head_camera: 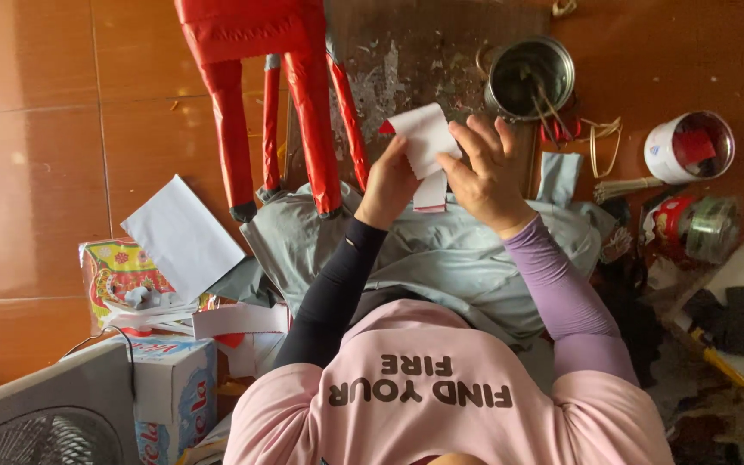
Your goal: Applying adhesive and paper strips to a paper-mache animal figure to decorate or reinforce it.
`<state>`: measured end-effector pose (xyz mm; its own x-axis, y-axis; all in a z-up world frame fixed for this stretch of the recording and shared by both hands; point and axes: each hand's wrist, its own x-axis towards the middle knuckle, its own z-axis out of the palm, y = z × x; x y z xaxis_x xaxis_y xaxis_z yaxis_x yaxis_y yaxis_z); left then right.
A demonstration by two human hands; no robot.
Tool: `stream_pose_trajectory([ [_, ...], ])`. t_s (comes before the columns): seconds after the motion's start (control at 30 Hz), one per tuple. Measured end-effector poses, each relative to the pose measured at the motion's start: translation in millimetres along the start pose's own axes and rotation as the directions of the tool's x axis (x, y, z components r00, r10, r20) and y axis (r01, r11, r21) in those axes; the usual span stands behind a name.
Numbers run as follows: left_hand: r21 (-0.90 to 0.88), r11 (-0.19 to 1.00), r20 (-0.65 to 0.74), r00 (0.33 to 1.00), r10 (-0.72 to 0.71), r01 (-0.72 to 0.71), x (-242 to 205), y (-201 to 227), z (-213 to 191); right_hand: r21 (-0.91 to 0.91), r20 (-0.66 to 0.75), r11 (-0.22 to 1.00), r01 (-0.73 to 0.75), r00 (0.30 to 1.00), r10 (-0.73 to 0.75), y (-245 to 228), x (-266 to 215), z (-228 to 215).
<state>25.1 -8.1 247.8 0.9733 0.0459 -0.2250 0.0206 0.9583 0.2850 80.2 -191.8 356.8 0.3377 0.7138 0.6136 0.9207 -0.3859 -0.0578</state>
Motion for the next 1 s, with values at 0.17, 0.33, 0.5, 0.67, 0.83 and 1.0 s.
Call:
stream_pose_trajectory([
  [0.17,0.299,0.954,-0.033,0.999,0.019,-0.009,-29.0,21.9,10.5,0.071,0.066,0.992,-0.101,0.993,0.096,-3.3,51.5,-41.6],
  [0.33,0.775,0.442,0.253,0.863,0.438,-0.452,-58.8,55.4,62.6,0.265,0.118,0.964,0.037,0.990,-0.071,-16.8,110.8,-78.3],
  [0.5,0.831,0.315,0.377,0.881,0.285,-0.458,-76.0,74.4,52.4,0.636,0.007,0.770,-0.054,0.998,0.064,-14.2,167.4,-120.2],
  [0.67,0.888,0.224,0.303,0.877,0.374,-0.402,-113.3,141.7,72.4,0.894,0.095,0.372,-0.251,0.916,0.389,21.3,184.9,-62.4],
  [0.83,0.776,0.351,0.244,0.761,0.601,-0.525,-94.2,246.0,79.7,0.959,0.278,-0.082,-0.270,0.857,0.434,46.2,220.6,36.3],
  [1.0,0.817,-0.006,0.348,0.486,0.802,-0.576,-6.7,357.0,65.4,0.892,0.211,0.232,-0.388,0.811,0.546,72.8,255.7,148.9],
])
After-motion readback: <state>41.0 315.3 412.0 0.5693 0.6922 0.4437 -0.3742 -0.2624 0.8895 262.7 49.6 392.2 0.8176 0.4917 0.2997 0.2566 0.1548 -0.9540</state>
